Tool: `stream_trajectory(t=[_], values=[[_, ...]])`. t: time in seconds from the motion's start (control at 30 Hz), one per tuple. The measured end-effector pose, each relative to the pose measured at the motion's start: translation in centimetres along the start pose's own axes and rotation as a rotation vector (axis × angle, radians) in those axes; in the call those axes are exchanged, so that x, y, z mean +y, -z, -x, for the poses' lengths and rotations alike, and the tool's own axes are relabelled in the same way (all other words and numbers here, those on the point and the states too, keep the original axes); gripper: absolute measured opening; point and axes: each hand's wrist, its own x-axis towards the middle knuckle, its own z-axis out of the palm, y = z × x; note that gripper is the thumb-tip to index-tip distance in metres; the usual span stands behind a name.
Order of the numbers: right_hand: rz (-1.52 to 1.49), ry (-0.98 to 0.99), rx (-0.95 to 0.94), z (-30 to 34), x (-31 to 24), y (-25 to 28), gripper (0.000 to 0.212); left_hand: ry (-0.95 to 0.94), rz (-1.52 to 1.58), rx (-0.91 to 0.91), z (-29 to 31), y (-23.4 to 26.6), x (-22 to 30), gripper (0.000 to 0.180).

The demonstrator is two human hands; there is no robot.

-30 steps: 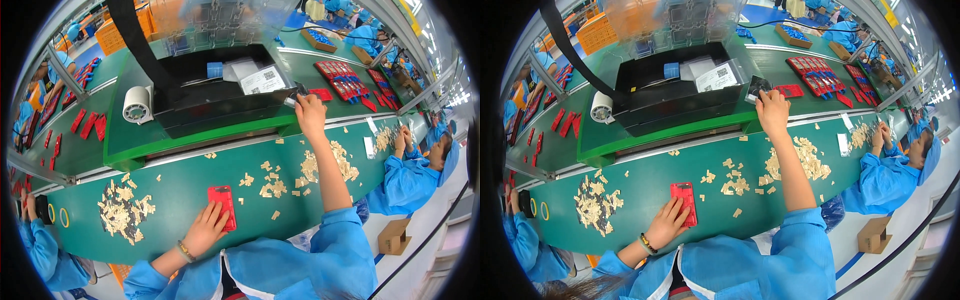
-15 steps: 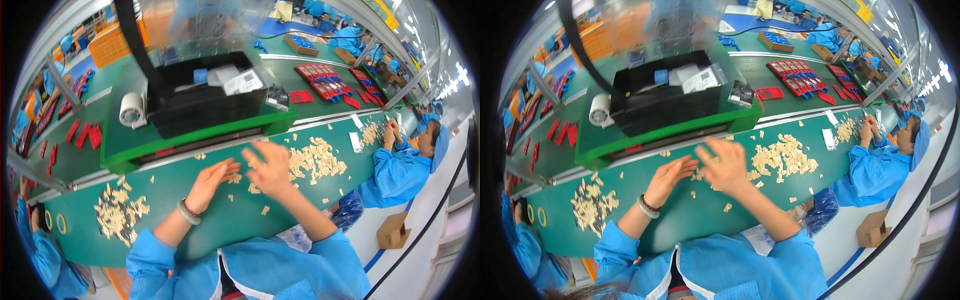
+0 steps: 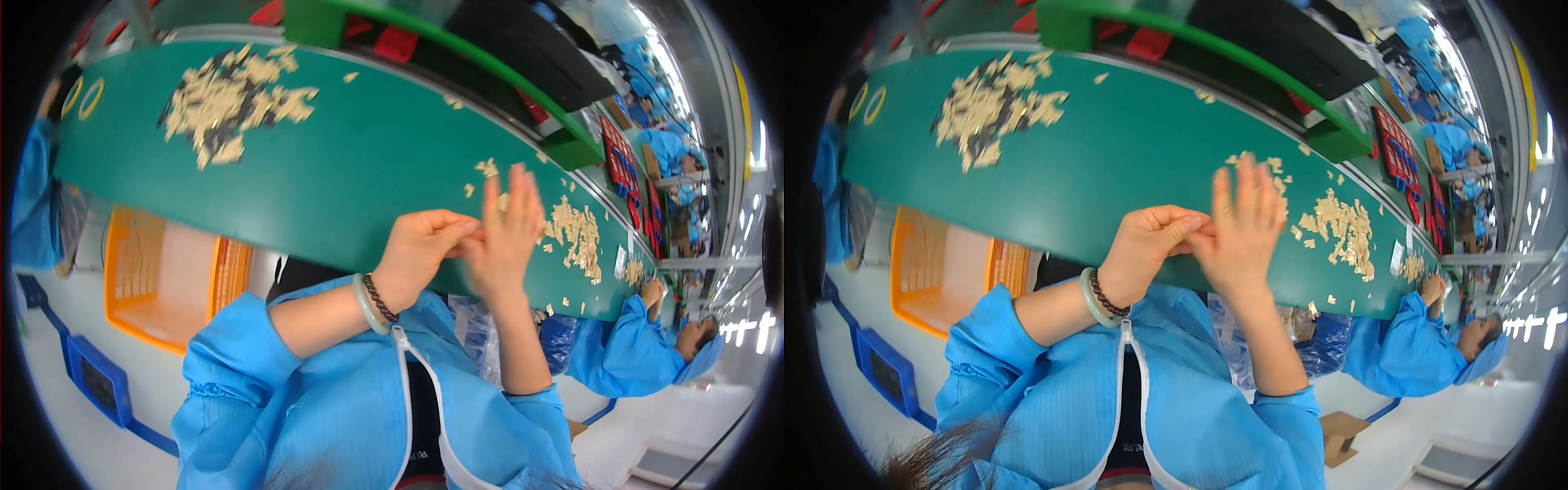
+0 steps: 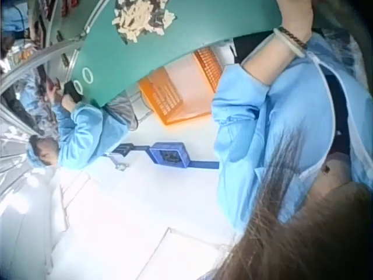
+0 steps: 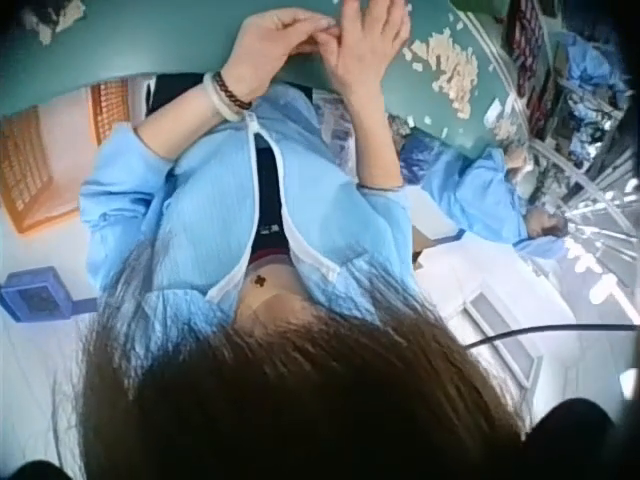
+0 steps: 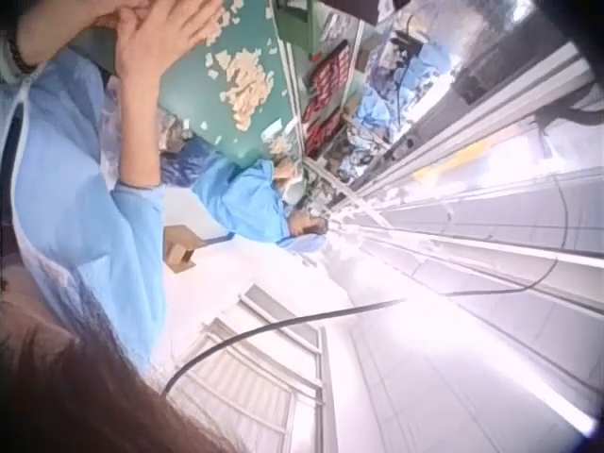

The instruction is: The person assembles electronic components into plastic housings by hand, working on an assembly line.

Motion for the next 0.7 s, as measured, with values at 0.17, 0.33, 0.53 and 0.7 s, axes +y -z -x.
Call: stream_trajectory(t=[0.17,0.33,0.53,0.7], values=[[-0.149,-0.026,-0.086,1.3,2.8,0.1,0.066,-0.217,-0.350,-0.092,8.0,3.1,-1.4,0.020],[-0.116,0.049,-0.374,-0.9,2.6,-6.4,0.064,-0.179,-0.874,-0.207,7.3,14.9,-7.0,0.026],[0.045,-0.308,-0.401,-0.2,11.8,-8.7,0.064,-0.267,-1.077,-0.043,4.7,19.9,-7.5,0.034],[0.326,-0.488,-0.478,7.5,23.6,-3.2,0.055,0.143,-1.101,-0.493,9.4,16.5,3.0,0.037]])
